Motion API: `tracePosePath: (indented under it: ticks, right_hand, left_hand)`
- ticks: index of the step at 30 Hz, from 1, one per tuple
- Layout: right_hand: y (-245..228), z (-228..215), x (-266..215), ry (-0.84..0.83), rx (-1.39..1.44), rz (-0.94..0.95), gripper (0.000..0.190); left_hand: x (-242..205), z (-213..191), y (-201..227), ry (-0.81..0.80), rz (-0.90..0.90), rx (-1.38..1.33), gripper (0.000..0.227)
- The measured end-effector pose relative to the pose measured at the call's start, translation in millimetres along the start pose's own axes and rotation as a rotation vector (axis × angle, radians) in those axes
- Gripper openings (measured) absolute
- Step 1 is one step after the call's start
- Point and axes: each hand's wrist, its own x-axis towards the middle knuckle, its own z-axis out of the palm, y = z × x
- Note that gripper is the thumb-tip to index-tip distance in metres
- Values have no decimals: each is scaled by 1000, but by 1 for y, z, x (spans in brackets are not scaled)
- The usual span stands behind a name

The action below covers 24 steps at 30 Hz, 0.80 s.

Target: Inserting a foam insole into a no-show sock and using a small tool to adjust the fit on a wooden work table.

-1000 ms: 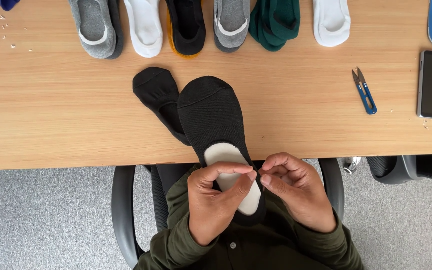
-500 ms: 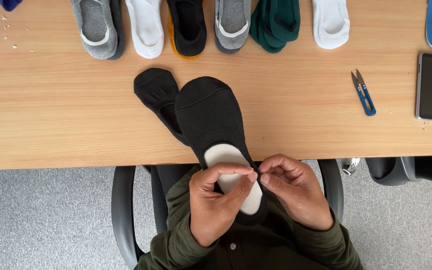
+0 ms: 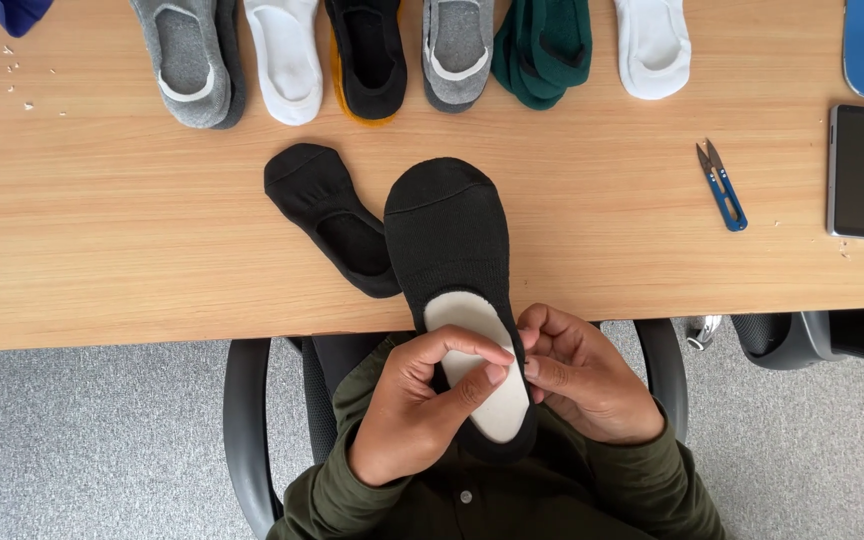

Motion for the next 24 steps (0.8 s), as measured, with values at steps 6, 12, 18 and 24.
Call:
tracePosePath:
  ticks: [6,12,18,24]
  right_hand:
    - [5,-6,2,36,51,43,24]
    - [0,-3,1,29,4,30,26]
    - [-4,6,0,89,-180,-116,19]
    - [-8,9,0,185,-416,-210,16]
  left_hand:
    - [-1,3,-3,32,14,-15,6]
    - [-1,5,2,50,74,-11,6]
    - [2,10,2,98,88,26,12]
    - [6,12,-6,162,114,161,12]
